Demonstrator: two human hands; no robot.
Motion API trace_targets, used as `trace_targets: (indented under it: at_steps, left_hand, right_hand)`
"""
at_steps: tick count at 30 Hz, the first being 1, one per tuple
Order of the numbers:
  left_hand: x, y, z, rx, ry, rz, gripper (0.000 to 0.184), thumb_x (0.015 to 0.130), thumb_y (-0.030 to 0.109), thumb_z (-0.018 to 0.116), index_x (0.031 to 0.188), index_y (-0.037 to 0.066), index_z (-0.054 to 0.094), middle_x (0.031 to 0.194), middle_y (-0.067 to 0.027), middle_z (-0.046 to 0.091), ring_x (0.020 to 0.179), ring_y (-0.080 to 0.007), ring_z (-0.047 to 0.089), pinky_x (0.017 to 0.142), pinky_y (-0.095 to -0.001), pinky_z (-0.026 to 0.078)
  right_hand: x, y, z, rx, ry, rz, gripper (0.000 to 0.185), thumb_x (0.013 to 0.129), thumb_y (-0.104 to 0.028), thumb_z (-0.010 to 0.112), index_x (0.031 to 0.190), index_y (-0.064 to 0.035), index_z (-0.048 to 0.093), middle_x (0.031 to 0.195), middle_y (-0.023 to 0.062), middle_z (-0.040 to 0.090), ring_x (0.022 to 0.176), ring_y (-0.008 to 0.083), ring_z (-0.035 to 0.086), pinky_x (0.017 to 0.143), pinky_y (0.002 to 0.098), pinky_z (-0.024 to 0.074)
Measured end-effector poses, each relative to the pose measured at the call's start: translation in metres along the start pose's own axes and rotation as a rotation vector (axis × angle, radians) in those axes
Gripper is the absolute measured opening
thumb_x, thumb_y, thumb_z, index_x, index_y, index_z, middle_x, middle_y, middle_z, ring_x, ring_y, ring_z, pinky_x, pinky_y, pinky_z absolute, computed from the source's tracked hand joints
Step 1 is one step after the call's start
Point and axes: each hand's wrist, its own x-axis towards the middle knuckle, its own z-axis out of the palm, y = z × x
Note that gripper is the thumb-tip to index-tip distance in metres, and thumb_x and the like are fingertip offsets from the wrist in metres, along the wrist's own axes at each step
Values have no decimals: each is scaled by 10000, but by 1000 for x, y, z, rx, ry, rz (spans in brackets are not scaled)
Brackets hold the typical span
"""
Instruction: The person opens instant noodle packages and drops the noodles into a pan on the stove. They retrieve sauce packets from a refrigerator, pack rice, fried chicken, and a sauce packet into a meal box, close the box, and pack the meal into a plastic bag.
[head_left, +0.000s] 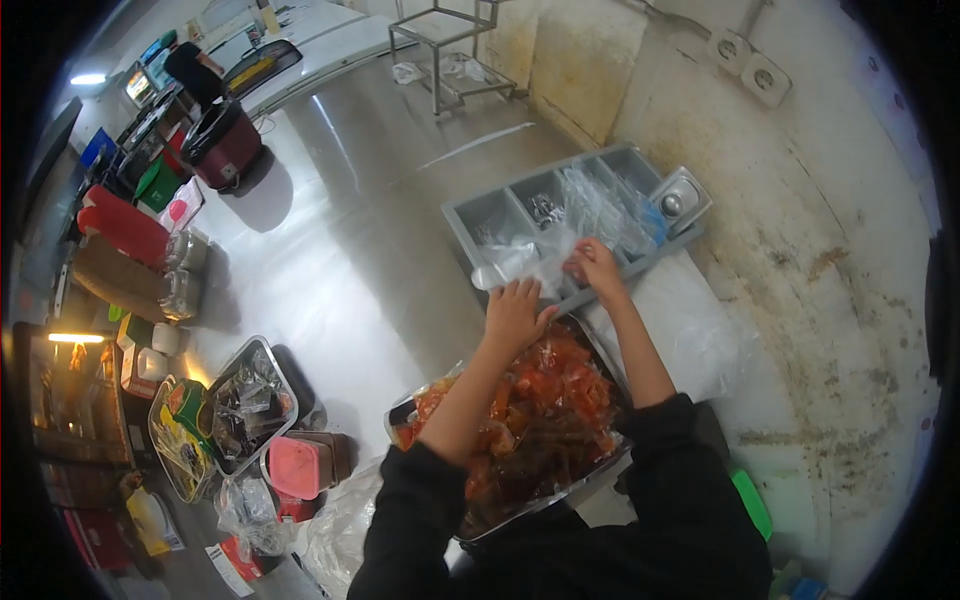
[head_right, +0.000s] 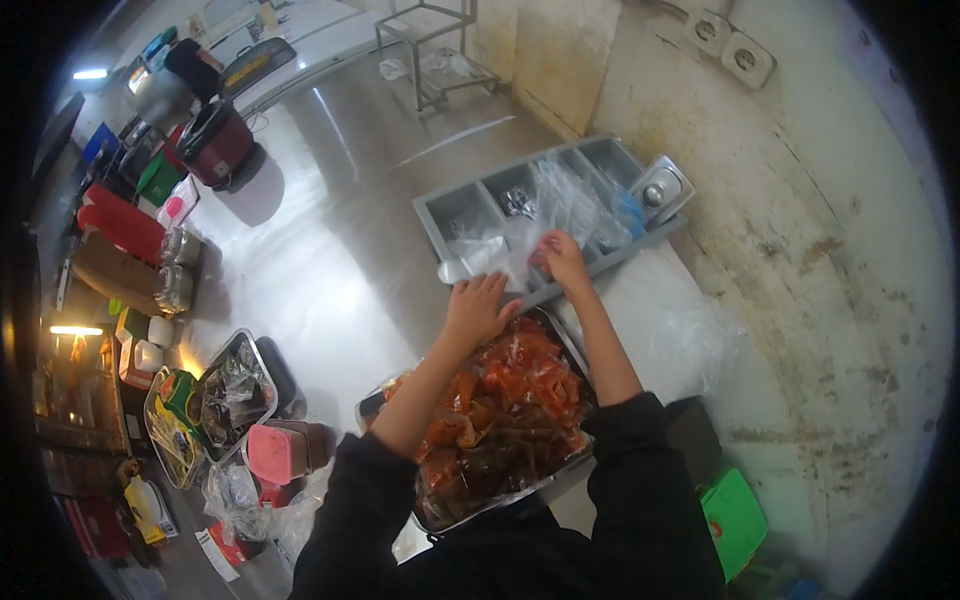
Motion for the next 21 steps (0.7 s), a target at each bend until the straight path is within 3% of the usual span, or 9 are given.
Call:
trace_targets:
  at_steps: [3,5,7,10,12,14,16,18,21]
  left_hand:
    - [12,8,-13,108,-398,-155,548,857,492,406,1163,53,521,1159,-152,526,1134,-265,451,956,-462,288]
    - [-9,12,-5,74,-199,-151,543,854,487,415,1175,62,521,1185,-160,508,1150,-263,437,969,-478,272]
    - [-26,16,0,50,10,-122,540,851,481,423,1187,71,521,1211,-167,490,1165,-262,423,982,-493,256]
    - [-47,26,-4,42,95,-36,495,850,428,457,1209,90,504,1281,-155,434,1215,-262,378,991,-527,230]
    - [-74,42,-26,114,65,16,452,843,340,494,1222,93,486,1334,-133,384,1263,-257,325,997,-547,214]
    - [-124,66,-75,-35,118,-22,424,816,225,533,1220,111,479,1333,-113,392,1282,-259,304,1006,-547,204]
    - [-196,85,-128,-205,204,-141,433,771,161,572,1197,137,498,1334,-100,396,1275,-249,319,1001,-534,210]
    - [-281,98,-168,-222,237,-431,412,745,135,601,1152,143,540,1310,-108,416,1251,-266,347,998,-516,208]
    - [-412,107,-176,117,658,-1016,282,721,34,593,985,126,627,1234,-153,454,1206,-335,359,994,-436,245]
  right_hand:
    - [-9,-15,-16,113,63,8,190,875,-191,526,1026,-74,521,920,86,625,730,149,610,579,232,441]
    - [-13,-6,-5,118,86,-7,239,881,-229,518,1063,-73,510,949,93,618,755,161,617,592,245,450]
    - [-15,0,8,-636,37,-415,312,858,-281,546,1064,-48,523,991,106,609,820,195,624,624,279,462]
    - [-8,11,28,-1120,-29,-484,350,820,-278,592,1067,-34,548,905,83,610,777,164,602,646,296,460]
    - [26,48,13,-922,122,-441,286,797,-241,614,1003,-45,588,783,41,575,666,143,550,630,290,456]
    - [31,28,2,-236,198,92,192,797,-183,600,938,-52,590,713,11,538,630,148,523,630,281,457]
    - [58,60,-39,459,221,37,68,790,-68,550,855,-53,556,762,36,532,632,145,514,575,248,447]
    - [47,33,-47,29,473,-74,402,773,-14,532,1165,-42,449,863,69,558,755,157,549,641,267,470]
    - [-63,-76,8,350,152,-533,415,801,-55,575,1195,-44,445,946,87,578,799,188,582,634,297,492]
